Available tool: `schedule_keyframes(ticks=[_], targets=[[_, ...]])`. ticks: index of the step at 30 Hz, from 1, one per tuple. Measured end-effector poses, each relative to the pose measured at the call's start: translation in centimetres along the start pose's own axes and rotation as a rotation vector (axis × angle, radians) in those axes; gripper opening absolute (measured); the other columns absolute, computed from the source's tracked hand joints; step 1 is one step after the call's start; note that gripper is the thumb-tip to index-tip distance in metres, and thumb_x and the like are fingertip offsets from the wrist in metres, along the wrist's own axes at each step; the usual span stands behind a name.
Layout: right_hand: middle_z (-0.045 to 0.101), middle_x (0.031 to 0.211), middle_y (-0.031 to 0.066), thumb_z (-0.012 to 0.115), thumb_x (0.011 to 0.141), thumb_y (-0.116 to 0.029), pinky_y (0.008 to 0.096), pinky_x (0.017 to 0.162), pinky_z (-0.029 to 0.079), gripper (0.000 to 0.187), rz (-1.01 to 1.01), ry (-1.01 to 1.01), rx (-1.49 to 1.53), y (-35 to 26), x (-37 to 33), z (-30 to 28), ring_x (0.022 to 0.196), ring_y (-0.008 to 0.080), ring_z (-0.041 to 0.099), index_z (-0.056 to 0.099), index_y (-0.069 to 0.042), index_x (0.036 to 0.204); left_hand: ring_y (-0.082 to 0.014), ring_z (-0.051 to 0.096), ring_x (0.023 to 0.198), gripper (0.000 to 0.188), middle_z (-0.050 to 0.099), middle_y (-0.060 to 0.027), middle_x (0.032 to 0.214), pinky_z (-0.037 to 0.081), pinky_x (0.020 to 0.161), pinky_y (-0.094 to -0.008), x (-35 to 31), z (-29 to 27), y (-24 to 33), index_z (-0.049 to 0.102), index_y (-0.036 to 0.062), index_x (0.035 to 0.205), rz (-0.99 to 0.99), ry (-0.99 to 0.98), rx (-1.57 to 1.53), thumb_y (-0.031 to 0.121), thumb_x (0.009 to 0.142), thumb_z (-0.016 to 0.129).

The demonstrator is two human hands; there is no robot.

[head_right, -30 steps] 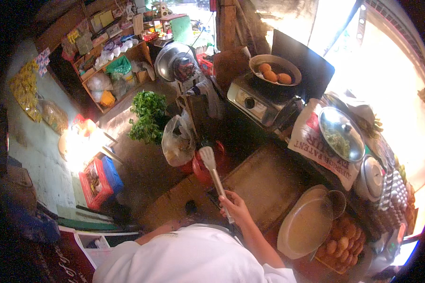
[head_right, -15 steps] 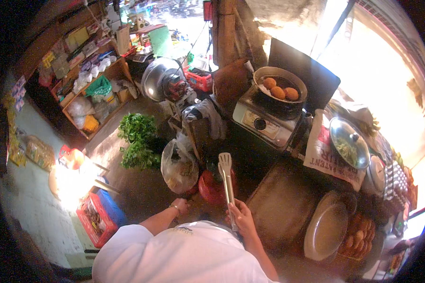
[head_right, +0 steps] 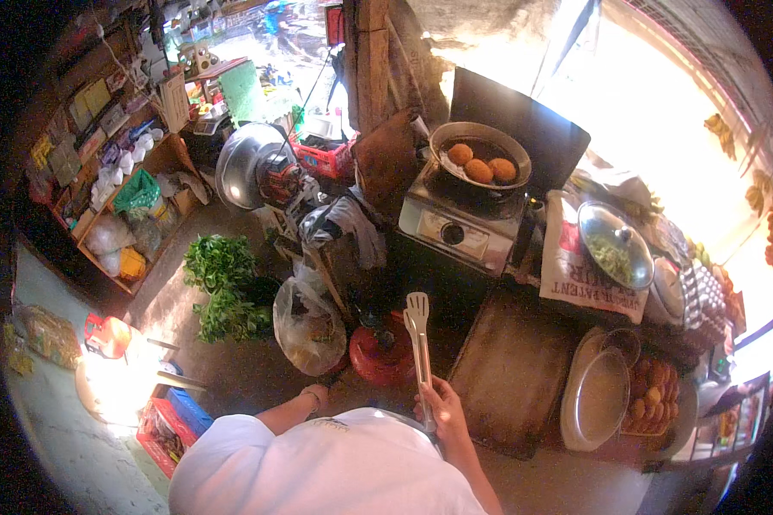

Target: The person uses tongs to transfer round dough balls from a tray into a pan of hot oil on a portable stove, then removes the fried balls and places them back on the tray. The process is repeated multiple times.

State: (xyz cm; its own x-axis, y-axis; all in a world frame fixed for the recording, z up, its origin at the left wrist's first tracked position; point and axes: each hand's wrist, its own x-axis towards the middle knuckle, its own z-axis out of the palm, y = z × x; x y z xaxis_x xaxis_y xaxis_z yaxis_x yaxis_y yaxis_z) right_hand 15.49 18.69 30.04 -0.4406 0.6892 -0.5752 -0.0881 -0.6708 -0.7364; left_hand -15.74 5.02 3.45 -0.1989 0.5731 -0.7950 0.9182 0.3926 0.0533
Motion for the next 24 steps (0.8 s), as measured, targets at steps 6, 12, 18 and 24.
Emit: schedule_keyframes(ticks=[6, 12, 18, 24], targets=[[0.062, 0.084, 0.0082, 0.075, 0.084, -0.024, 0.0274, 0.051, 0.048, 0.058, 0.027, -0.073, -0.040, -2.1, 2.0, 0.8, 0.061, 0.0148, 0.059, 0.047, 0.000, 0.129, -0.0337, 0.051, 0.125, 0.040, 0.059, -0.0204, 0.127, 0.044, 0.101, -0.0424, 1.6, -2.1, 1.4, 0.062, 0.0134, 0.125, 0.167, 0.029, -0.080, 0.024, 0.088, 0.052], [0.061, 0.082, 0.0057, 0.077, 0.082, -0.014, 0.0257, 0.051, 0.048, 0.061, -0.008, -0.145, -0.098, -4.3, 3.4, 1.2, 0.059, 0.0111, 0.057, 0.045, 0.000, 0.132, -0.0370, 0.050, 0.122, 0.042, 0.045, -0.0230, 0.139, 0.041, 0.103, -0.0439, 3.2, -3.5, 0.0, 0.059, 0.0108, 0.127, -0.008, 0.504, -0.260, 0.027, 0.088, 0.054], [0.060, 0.084, 0.0053, 0.079, 0.080, -0.017, 0.0261, 0.051, 0.048, 0.065, 0.018, -0.095, -0.127, -4.5, 3.4, -0.2, 0.060, 0.0116, 0.058, 0.045, 0.000, 0.133, -0.0388, 0.041, 0.127, 0.036, 0.042, -0.0235, 0.136, 0.033, 0.107, -0.0456, 2.5, -16.1, -0.3, 0.056, 0.0033, 0.120, -0.072, 1.404, -0.789, 0.018, 0.088, 0.060], [0.060, 0.090, 0.0077, 0.079, 0.080, -0.017, 0.0276, 0.054, 0.050, 0.066, -0.024, -0.020, -0.065, -4.3, 3.2, 0.0, 0.063, 0.0134, 0.060, 0.045, 0.000, 0.133, -0.0389, 0.034, 0.133, 0.041, 0.037, -0.0231, 0.142, 0.031, 0.109, -0.0471, -0.3, -34.0, 0.5, 0.053, 0.0011, 0.123, 0.135, 1.578, -0.725, 0.023, 0.090, 0.062]])
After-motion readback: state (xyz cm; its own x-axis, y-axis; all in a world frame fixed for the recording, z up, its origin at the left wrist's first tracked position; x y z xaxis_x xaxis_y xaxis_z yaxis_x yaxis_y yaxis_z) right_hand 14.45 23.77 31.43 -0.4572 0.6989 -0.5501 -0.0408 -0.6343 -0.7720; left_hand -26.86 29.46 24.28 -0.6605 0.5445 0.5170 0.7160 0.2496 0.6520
